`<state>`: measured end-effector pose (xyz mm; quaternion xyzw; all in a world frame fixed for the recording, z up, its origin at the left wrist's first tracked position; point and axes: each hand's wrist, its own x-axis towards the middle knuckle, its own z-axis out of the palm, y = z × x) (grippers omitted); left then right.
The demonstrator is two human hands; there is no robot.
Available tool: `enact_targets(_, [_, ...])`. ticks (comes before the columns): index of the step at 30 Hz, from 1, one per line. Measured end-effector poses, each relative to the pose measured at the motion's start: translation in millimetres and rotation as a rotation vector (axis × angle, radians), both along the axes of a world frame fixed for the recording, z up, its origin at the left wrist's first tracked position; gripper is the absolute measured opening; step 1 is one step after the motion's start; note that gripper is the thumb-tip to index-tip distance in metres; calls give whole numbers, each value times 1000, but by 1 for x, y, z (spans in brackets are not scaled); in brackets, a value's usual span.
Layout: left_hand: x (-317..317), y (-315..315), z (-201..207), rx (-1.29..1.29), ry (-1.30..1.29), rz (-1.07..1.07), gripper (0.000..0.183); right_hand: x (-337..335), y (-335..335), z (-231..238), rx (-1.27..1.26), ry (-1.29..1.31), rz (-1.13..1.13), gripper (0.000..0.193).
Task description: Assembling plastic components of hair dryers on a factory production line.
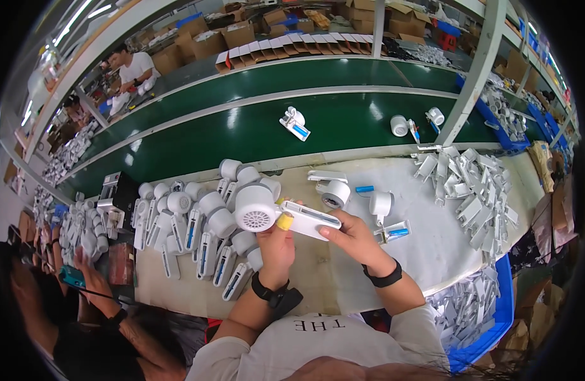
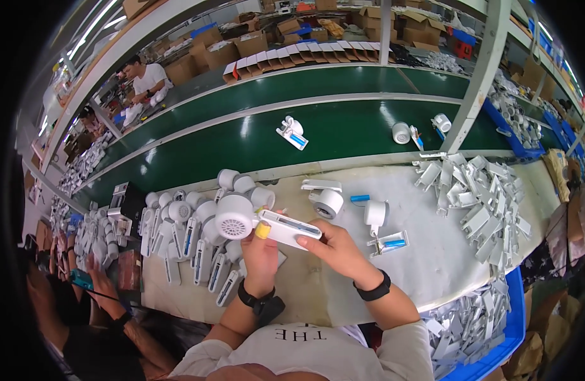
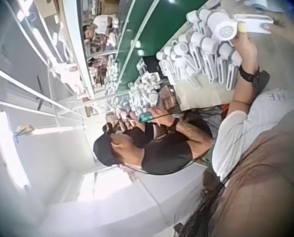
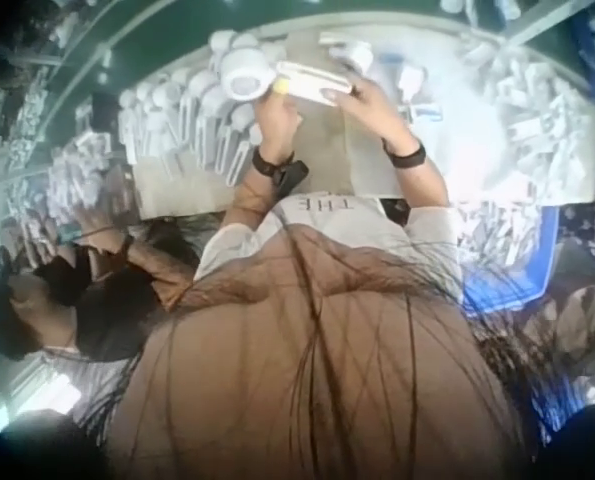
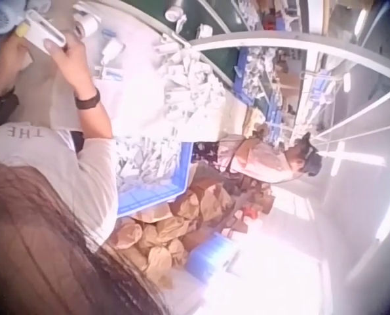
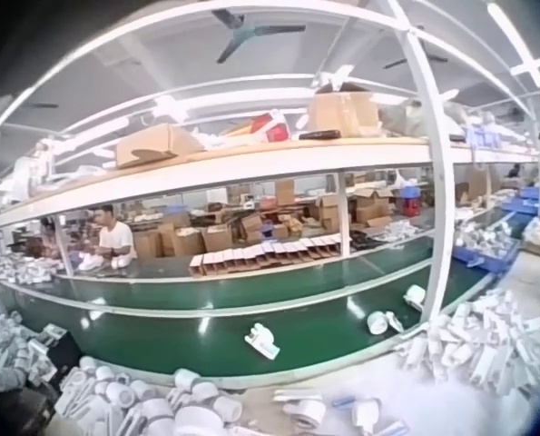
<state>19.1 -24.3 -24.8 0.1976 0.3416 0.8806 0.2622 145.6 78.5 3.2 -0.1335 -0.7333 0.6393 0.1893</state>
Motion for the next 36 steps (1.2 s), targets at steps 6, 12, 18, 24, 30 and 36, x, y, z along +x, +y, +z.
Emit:
enact_targets(6, [3,7,21,141,-28,-215,37,-2,-3,17,-206,-72,-87,30])
enact_targets(12, [0,-2,54,351,-3,-318,33,-2,-9,39,660,279,-244,35])
enact_targets(18, [-20,-14,47,181,10,-238,34,-28,-18,4,282,191,-222,34])
enact_targets(24, [-39,-39,42,265,-50,-5,37,-61,-42,27,269,135,-54,29])
enact_targets(30, [-40,-39,36,280,-49,-31,35,-64,-39,30,434,185,-36,31])
enact_targets(36, [-39,-25,38,165,-252,-44,37,-62,-20,25,70,23,93,49])
